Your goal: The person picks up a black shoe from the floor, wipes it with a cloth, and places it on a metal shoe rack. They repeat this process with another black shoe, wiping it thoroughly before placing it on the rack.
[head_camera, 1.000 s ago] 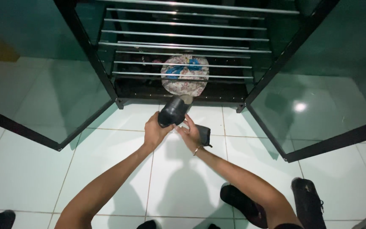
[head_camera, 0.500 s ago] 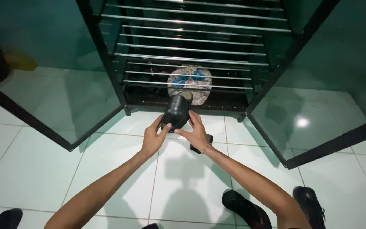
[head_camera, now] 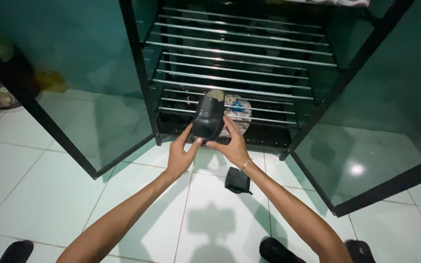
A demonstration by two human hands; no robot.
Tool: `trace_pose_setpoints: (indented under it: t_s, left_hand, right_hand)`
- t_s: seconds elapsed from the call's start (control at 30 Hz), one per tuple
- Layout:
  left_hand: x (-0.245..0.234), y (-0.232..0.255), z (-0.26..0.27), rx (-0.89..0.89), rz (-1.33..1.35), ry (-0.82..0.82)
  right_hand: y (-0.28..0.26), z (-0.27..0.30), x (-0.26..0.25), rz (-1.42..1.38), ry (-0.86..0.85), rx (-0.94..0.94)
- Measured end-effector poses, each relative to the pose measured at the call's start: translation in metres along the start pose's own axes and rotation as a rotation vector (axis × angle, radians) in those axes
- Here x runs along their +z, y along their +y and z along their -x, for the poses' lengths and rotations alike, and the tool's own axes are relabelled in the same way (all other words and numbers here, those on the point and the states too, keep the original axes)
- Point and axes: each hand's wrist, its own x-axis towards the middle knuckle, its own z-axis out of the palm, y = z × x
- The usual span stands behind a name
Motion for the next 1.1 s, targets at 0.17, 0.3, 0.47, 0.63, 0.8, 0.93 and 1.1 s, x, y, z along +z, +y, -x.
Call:
trace_pose_setpoints:
  t_s: [0.17, 0.3, 0.47, 0.63, 0.8, 0.93, 1.1]
  left_hand:
    - [-0.003, 0.027, -0.013, 0.063, -0.006, 0.048]
    - [-0.005, 0.033, -0.032, 0.164, 0.027, 0.097]
    - [-0.020, 0.070, -0.051, 0.321, -0.001, 0.150]
    - [-0.040, 0.106, -0.071, 0.457, -0.047, 0.197]
    - [-0.056, 0.134, -0.105, 0.564, -0.049, 0.211]
    - [-0.061, 0.146, -0.150, 0.623, -0.012, 0.239]
    - [-0.063, 0.149, -0.222, 0.568, 0.000, 0.178]
  right_hand:
    - [-0.003, -0.025, -0.007, 0.048, 0.023, -0.097]
    - [-0.034, -0.039, -0.022, 0.028, 0.041, -0.242]
    - [-0.063, -0.059, -0.035, 0.018, 0.050, -0.334]
    - [-0.117, -0.073, -0.048, -0.008, 0.049, -0.356]
    - [-0.156, -0.104, -0.060, 0.040, 0.084, -0.485]
    - [-0.161, -0.153, -0.063, 0.078, 0.095, -0.497]
    - [-0.176, -0.220, -0.068, 0.100, 0.081, -0.338]
